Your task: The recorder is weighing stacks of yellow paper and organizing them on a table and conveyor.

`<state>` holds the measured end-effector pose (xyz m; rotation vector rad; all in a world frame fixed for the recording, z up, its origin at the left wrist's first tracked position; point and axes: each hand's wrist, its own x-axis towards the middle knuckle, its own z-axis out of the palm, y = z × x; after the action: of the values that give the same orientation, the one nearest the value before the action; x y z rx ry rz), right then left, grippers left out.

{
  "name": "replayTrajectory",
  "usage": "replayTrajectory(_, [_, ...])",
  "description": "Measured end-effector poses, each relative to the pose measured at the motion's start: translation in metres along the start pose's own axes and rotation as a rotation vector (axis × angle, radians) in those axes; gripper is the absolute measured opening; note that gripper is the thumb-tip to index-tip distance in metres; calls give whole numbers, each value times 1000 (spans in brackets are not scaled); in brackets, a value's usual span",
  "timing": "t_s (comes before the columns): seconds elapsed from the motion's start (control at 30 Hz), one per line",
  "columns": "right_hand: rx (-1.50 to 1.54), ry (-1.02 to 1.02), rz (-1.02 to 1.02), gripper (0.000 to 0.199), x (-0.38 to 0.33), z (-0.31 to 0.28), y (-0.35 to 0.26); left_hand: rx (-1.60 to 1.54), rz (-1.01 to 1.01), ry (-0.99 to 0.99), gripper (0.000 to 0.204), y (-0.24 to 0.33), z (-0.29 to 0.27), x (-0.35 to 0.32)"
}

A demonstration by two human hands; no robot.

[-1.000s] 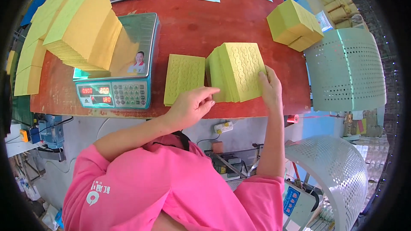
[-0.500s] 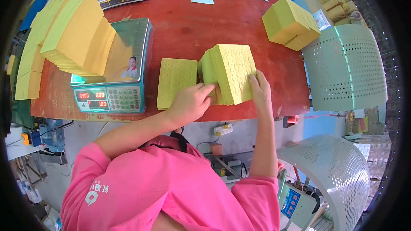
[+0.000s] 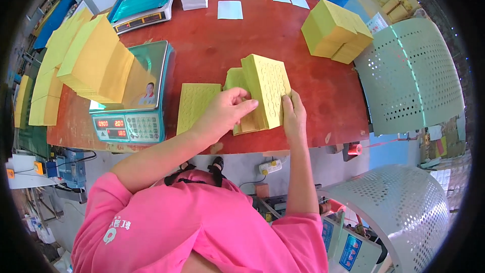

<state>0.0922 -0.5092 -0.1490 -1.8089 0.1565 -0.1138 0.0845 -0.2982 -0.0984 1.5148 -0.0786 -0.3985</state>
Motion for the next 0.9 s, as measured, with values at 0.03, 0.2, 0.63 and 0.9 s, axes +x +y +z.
replayTrajectory(0.03, [12,0,-13,36,-1,-1,0,231,170,81,37,4,5,3])
replayTrajectory(0.2, [49,86,-112,38,-4,0,13,514,403,210,47,6,27,17])
replayTrajectory(0.63, [349,100,38,65,-33,-36,-47,-526,45,-62,54,-11,10,34])
replayTrajectory(0.9, [407,-220,-326,81,-82,-4,-118,-951,-96,-581,60,-6,-16,17])
